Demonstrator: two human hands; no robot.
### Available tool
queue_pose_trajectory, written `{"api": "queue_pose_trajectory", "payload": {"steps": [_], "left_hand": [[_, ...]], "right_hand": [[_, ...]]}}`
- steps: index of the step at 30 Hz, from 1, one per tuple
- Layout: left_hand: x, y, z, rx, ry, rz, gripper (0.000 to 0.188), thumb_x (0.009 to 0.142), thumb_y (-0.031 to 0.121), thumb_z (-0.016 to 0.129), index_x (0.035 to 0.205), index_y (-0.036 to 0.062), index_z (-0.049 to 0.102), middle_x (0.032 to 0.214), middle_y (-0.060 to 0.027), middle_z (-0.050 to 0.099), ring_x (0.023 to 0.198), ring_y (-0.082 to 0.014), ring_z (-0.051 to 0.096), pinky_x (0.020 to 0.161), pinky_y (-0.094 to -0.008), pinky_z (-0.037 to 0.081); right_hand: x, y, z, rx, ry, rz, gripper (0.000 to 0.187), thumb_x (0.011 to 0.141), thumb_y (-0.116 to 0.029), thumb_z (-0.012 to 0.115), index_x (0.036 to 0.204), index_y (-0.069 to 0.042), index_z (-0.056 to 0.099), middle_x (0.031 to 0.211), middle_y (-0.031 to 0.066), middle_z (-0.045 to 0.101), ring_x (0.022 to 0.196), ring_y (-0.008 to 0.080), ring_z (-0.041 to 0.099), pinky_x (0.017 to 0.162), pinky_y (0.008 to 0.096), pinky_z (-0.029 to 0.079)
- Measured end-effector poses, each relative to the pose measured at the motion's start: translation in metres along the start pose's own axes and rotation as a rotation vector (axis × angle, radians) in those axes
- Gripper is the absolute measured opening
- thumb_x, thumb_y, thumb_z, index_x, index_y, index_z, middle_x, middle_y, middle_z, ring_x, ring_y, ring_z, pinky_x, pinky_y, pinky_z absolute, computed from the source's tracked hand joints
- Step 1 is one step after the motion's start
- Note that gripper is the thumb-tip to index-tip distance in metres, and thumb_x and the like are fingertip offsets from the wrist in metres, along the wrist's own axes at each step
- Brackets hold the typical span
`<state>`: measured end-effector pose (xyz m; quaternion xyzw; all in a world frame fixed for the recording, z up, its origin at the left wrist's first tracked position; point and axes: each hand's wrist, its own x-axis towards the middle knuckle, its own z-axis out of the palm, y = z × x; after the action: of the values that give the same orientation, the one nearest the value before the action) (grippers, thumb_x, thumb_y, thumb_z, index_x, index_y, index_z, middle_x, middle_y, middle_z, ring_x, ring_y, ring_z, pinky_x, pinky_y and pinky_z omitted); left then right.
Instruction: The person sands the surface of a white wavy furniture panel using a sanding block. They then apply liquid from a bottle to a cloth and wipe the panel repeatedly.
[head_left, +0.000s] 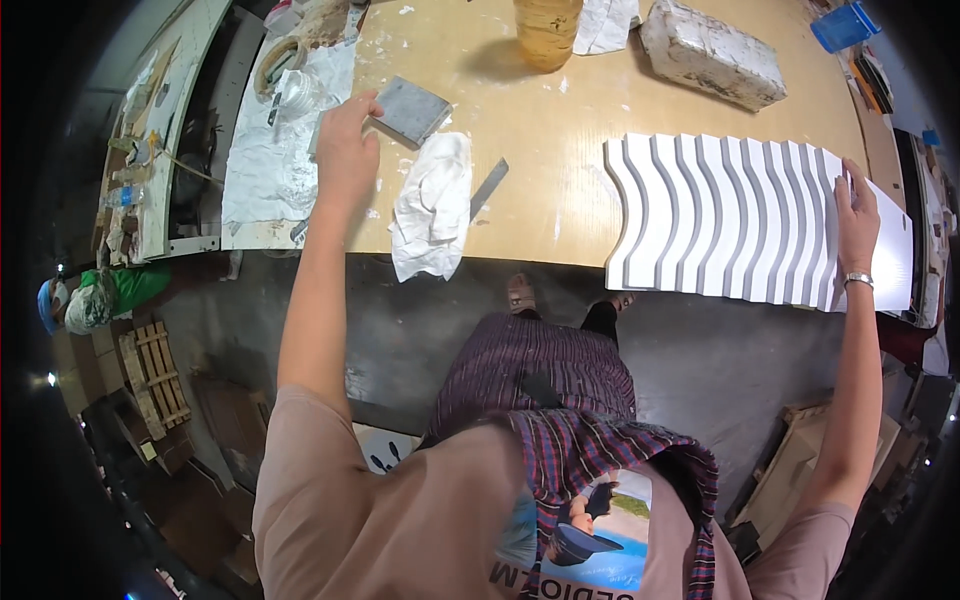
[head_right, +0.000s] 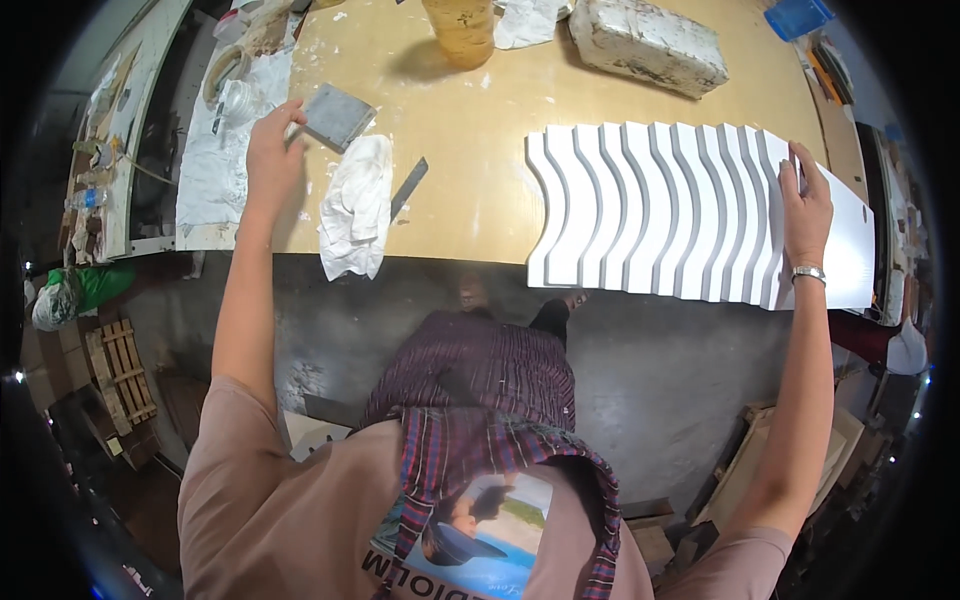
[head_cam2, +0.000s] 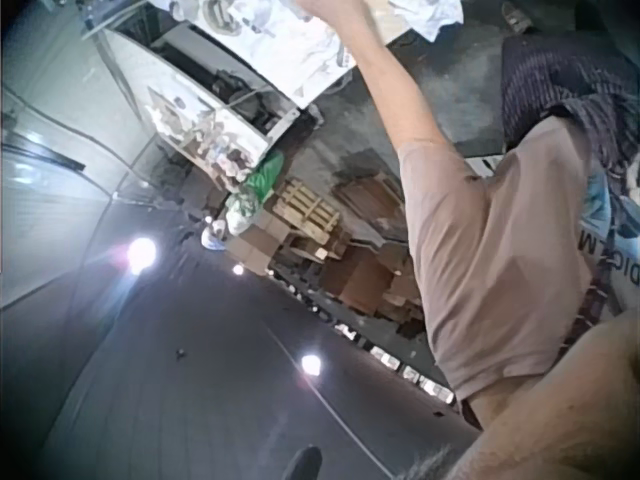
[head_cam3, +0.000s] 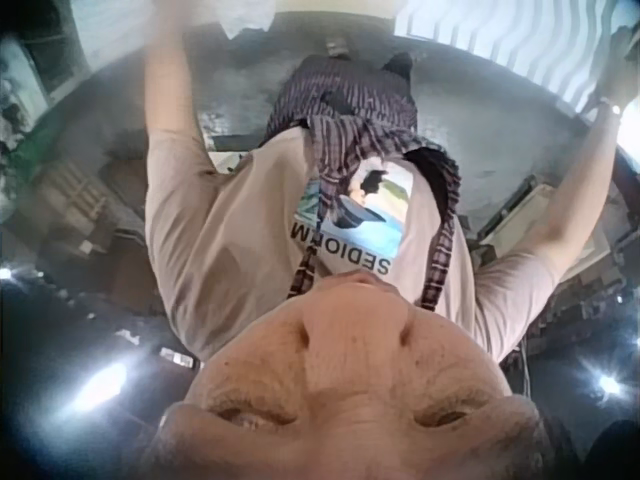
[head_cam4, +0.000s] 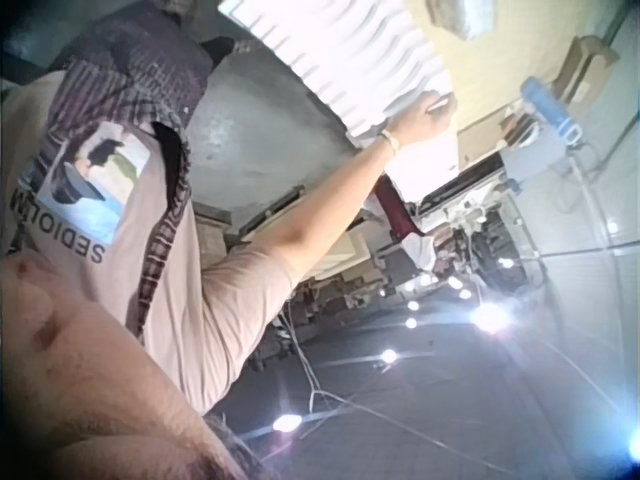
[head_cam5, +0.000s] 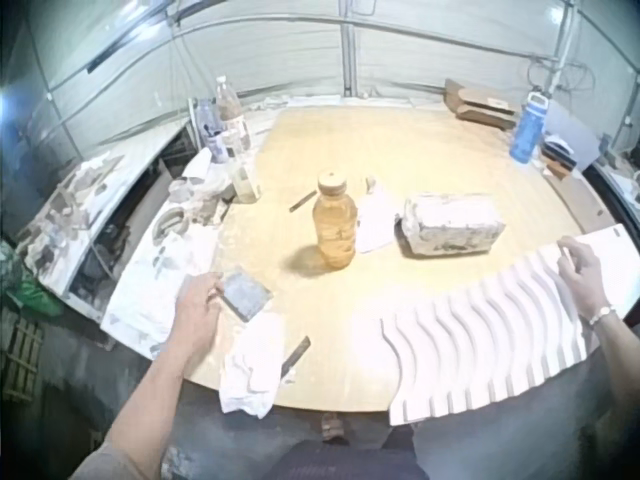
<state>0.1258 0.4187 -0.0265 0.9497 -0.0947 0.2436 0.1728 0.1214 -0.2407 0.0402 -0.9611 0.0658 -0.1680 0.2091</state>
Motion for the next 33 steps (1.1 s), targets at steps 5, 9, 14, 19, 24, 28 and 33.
{"api": "queue_pose_trajectory", "payload": {"steps": [5, 9, 14, 19, 24, 28, 33], "left_hand": [[0.009, -0.041, -0.008, -0.058, -0.003, -0.370, 0.019, 0.085, 0.011, 0.066, 0.104, 0.0087, 0.069, 0.098, -0.0100, 0.071, 0.094, -0.0293, 0.068, 0.082, -0.0412, 0.052], [-0.008, -0.080, -0.011, 0.253, -0.115, -0.559, 0.027, 0.085, 0.030, 0.070, 0.105, 0.0114, 0.070, 0.096, -0.0108, 0.072, 0.092, -0.0292, 0.068, 0.080, -0.0407, 0.052], [-0.011, -0.092, 0.002, 0.244, -0.127, -0.583, 0.032, 0.084, 0.029, 0.070, 0.109, 0.0094, 0.068, 0.102, -0.0138, 0.071, 0.096, -0.0338, 0.067, 0.083, -0.0436, 0.051], [-0.014, -0.073, -0.005, -0.121, 0.160, -0.477, 0.044, 0.085, 0.020, 0.072, 0.122, -0.0028, 0.064, 0.097, -0.0112, 0.068, 0.088, -0.0213, 0.063, 0.077, -0.0342, 0.051], [-0.058, 0.130, -0.020, -0.792, -0.406, -0.432, 0.041, 0.082, 0.007, 0.073, 0.121, -0.0010, 0.063, 0.098, -0.0038, 0.063, 0.088, -0.0122, 0.059, 0.073, -0.0285, 0.051], [-0.100, 0.198, 0.020, -0.834, -0.436, -0.286, 0.033, 0.078, 0.000, 0.073, 0.110, -0.0018, 0.069, 0.088, -0.0075, 0.059, 0.077, -0.0164, 0.058, 0.069, -0.0277, 0.046], [-0.095, 0.230, 0.050, -0.764, -0.371, -0.249, 0.030, 0.078, 0.002, 0.074, 0.107, -0.0032, 0.070, 0.084, -0.0090, 0.057, 0.072, -0.0181, 0.057, 0.066, -0.0283, 0.046]], "right_hand": [[0.000, 0.013, -0.002, 0.015, 0.005, -0.006, 0.039, 0.099, -0.025, 0.061, 0.136, -0.014, 0.061, 0.134, 0.0107, 0.063, 0.121, 0.0208, 0.061, 0.100, 0.0320, 0.045], [-0.001, 0.019, 0.000, 0.034, 0.010, -0.012, 0.040, 0.099, -0.024, 0.061, 0.137, -0.015, 0.061, 0.135, 0.0108, 0.063, 0.120, 0.0207, 0.061, 0.101, 0.0323, 0.045], [-0.001, 0.023, 0.001, 0.009, 0.024, -0.039, 0.038, 0.098, -0.023, 0.062, 0.134, -0.013, 0.063, 0.131, 0.0114, 0.065, 0.116, 0.0200, 0.062, 0.099, 0.0311, 0.046], [0.001, 0.007, 0.001, 0.029, 0.049, -0.055, 0.038, 0.095, -0.029, 0.064, 0.129, -0.012, 0.066, 0.119, 0.0118, 0.070, 0.102, 0.0204, 0.066, 0.091, 0.0298, 0.048], [-0.007, -0.003, -0.004, 0.003, 0.048, -0.006, 0.037, 0.095, -0.030, 0.063, 0.128, -0.014, 0.067, 0.111, 0.0104, 0.071, 0.092, 0.0169, 0.066, 0.085, 0.0285, 0.049], [-0.003, -0.008, -0.002, -0.023, 0.042, -0.040, 0.038, 0.095, -0.032, 0.062, 0.128, -0.015, 0.067, 0.106, 0.0080, 0.072, 0.087, 0.0137, 0.066, 0.080, 0.0272, 0.049], [-0.001, 0.000, -0.004, -0.031, 0.020, -0.033, 0.040, 0.095, -0.037, 0.060, 0.130, -0.019, 0.067, 0.109, 0.0094, 0.072, 0.090, 0.0161, 0.067, 0.081, 0.0296, 0.050]]}}
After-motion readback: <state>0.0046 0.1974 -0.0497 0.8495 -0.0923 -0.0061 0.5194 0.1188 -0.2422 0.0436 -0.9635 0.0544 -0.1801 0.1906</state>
